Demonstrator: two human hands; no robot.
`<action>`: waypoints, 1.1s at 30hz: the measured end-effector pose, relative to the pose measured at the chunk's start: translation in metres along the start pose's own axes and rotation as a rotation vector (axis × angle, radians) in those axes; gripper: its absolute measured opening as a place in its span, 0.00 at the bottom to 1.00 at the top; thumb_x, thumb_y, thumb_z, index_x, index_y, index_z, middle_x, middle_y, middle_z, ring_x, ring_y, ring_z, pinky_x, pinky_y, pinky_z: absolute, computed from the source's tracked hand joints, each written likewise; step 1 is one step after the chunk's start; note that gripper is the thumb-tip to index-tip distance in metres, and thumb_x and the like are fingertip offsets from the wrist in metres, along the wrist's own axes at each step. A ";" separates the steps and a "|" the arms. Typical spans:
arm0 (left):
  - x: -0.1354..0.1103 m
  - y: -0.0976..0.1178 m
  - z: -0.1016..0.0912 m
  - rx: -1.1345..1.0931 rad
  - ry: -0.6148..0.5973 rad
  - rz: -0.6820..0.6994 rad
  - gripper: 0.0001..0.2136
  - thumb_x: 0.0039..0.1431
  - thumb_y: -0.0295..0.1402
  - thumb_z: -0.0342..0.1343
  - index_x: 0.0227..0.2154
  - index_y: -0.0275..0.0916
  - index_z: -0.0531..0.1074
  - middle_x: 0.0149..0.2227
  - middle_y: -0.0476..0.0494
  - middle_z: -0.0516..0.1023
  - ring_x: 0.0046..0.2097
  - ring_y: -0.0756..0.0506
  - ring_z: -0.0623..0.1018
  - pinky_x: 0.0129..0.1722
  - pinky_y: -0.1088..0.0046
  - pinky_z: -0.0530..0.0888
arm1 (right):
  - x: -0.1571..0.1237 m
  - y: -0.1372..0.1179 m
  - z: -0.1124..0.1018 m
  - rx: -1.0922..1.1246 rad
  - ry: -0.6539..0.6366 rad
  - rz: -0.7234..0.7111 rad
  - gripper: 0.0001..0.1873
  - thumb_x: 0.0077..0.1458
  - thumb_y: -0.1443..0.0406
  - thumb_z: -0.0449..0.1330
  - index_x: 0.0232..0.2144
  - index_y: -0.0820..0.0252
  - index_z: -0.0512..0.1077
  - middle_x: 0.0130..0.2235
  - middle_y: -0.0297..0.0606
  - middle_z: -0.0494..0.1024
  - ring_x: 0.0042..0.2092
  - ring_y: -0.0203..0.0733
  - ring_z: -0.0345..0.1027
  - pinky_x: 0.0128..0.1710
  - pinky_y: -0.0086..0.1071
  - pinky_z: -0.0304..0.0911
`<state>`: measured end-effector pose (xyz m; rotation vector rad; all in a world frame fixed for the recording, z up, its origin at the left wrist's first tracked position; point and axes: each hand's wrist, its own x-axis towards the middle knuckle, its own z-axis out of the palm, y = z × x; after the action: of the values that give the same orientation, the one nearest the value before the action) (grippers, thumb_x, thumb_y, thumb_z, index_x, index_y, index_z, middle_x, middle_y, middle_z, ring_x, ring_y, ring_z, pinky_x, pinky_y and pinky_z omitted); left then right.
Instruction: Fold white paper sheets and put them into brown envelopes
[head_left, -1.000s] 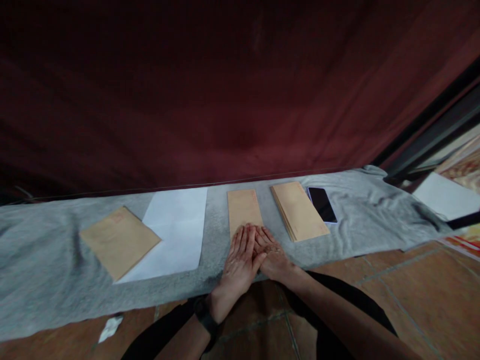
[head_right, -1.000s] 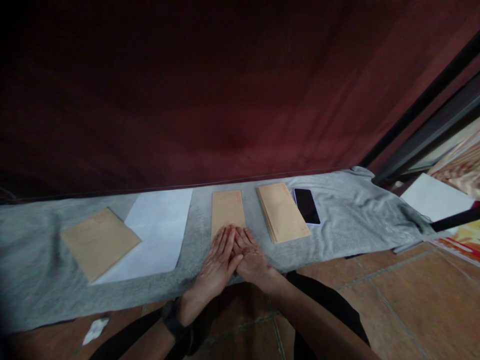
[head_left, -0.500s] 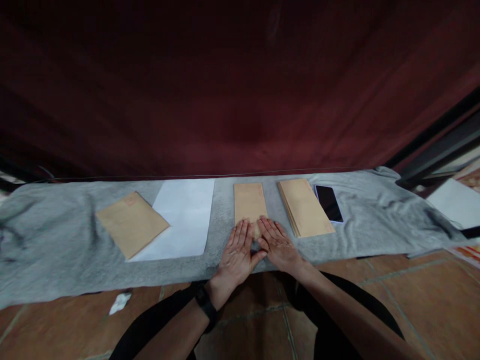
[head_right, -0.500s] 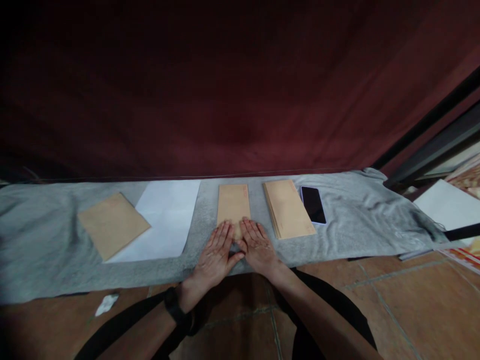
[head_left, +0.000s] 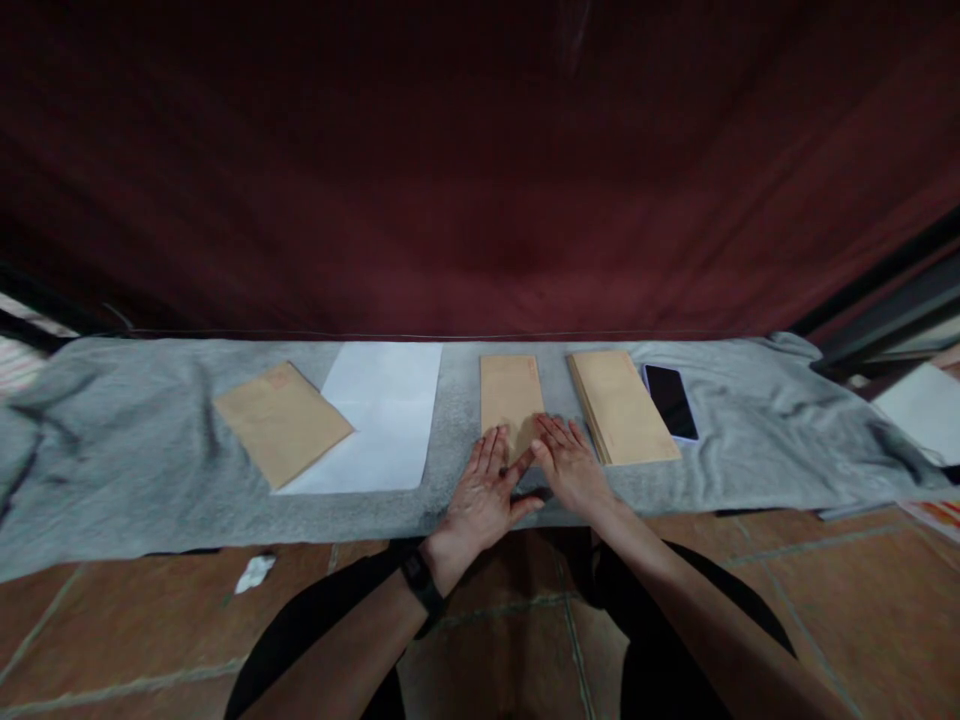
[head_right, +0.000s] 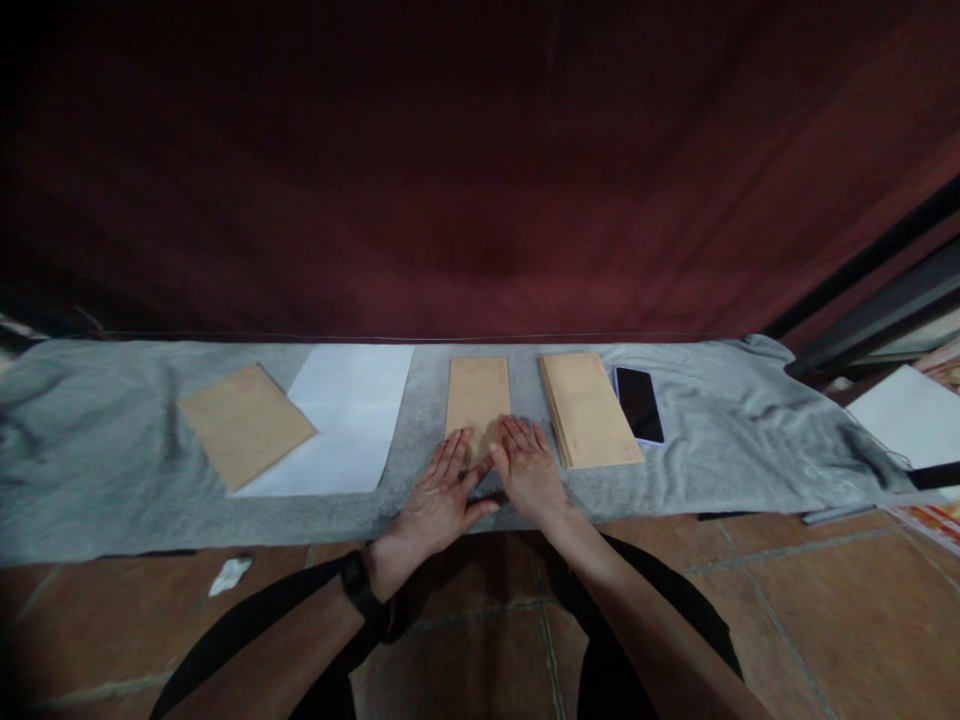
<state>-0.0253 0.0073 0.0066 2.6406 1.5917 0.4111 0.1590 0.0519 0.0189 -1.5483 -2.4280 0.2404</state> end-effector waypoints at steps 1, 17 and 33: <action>0.000 0.000 0.000 -0.003 0.000 0.001 0.38 0.61 0.59 0.50 0.69 0.43 0.55 0.72 0.26 0.49 0.72 0.29 0.54 0.66 0.46 0.62 | 0.004 -0.003 0.000 0.018 -0.009 -0.023 0.31 0.73 0.56 0.35 0.68 0.64 0.60 0.68 0.46 0.63 0.71 0.46 0.50 0.71 0.48 0.43; 0.000 0.000 -0.001 0.041 0.016 0.043 0.38 0.59 0.56 0.55 0.67 0.43 0.58 0.73 0.30 0.51 0.72 0.31 0.53 0.67 0.44 0.59 | 0.053 0.010 0.026 -0.097 0.015 -0.005 0.30 0.73 0.58 0.39 0.70 0.65 0.54 0.71 0.47 0.53 0.72 0.46 0.46 0.70 0.46 0.44; 0.001 0.006 -0.002 0.007 -0.002 0.007 0.36 0.61 0.57 0.52 0.68 0.49 0.57 0.72 0.32 0.53 0.71 0.27 0.54 0.64 0.39 0.61 | 0.083 0.002 0.028 -0.119 0.085 0.159 0.31 0.73 0.55 0.40 0.69 0.68 0.55 0.70 0.50 0.55 0.71 0.51 0.48 0.70 0.50 0.42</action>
<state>-0.0205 0.0052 0.0101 2.6514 1.5864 0.4033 0.1189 0.1280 0.0014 -1.7673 -2.2941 0.0580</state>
